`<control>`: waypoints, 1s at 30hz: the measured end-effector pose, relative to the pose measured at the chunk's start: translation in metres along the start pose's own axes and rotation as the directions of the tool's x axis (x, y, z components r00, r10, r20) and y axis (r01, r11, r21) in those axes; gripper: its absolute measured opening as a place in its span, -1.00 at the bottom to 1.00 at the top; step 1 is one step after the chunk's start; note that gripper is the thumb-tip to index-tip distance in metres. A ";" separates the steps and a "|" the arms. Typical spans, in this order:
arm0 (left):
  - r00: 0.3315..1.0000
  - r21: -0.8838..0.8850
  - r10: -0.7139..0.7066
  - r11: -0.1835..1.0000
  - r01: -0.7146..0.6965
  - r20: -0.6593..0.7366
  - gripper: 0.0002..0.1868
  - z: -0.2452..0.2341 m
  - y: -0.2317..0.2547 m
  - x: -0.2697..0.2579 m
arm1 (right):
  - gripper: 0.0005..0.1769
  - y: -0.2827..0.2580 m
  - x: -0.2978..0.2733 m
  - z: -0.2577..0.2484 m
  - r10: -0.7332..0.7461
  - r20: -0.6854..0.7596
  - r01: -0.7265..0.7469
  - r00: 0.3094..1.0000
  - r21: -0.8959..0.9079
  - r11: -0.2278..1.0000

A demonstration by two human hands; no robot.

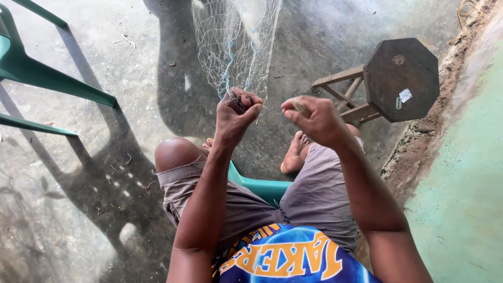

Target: Repairing a fishing net by weaving and tying knots using a shuttle tool.

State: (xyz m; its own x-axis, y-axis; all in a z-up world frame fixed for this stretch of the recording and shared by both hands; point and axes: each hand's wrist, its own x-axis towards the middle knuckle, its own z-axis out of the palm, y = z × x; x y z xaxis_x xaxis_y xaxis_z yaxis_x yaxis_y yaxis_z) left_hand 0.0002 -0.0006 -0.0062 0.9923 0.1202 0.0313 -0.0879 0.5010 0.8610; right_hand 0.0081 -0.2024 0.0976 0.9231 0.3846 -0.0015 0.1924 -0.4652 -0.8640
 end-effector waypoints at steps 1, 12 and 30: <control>1.000 -0.001 -0.004 1.000 0.004 -0.003 -0.65 0.000 -0.005 0.000 | -0.85 0.004 -0.002 0.004 0.004 0.003 -0.004 1.000 0.001 1.000; 0.995 0.162 0.074 0.985 -0.062 -0.072 -0.72 0.002 -0.011 0.005 | -0.89 0.030 -0.009 0.034 0.075 -0.048 -0.070 0.996 0.083 0.994; 0.999 0.135 0.013 0.991 -0.008 -0.031 -0.74 0.006 0.004 0.003 | -0.86 0.034 -0.003 0.032 -0.005 -0.171 0.038 0.985 0.189 0.981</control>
State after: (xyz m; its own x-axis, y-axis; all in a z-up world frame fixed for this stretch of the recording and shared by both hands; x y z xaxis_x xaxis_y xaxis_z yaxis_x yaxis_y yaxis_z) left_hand 0.0029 -0.0031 0.0001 0.9879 0.1531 0.0265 -0.0835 0.3797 0.9213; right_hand 0.0015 -0.1934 0.0518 0.9656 0.2444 0.0891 0.1607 -0.2912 -0.9431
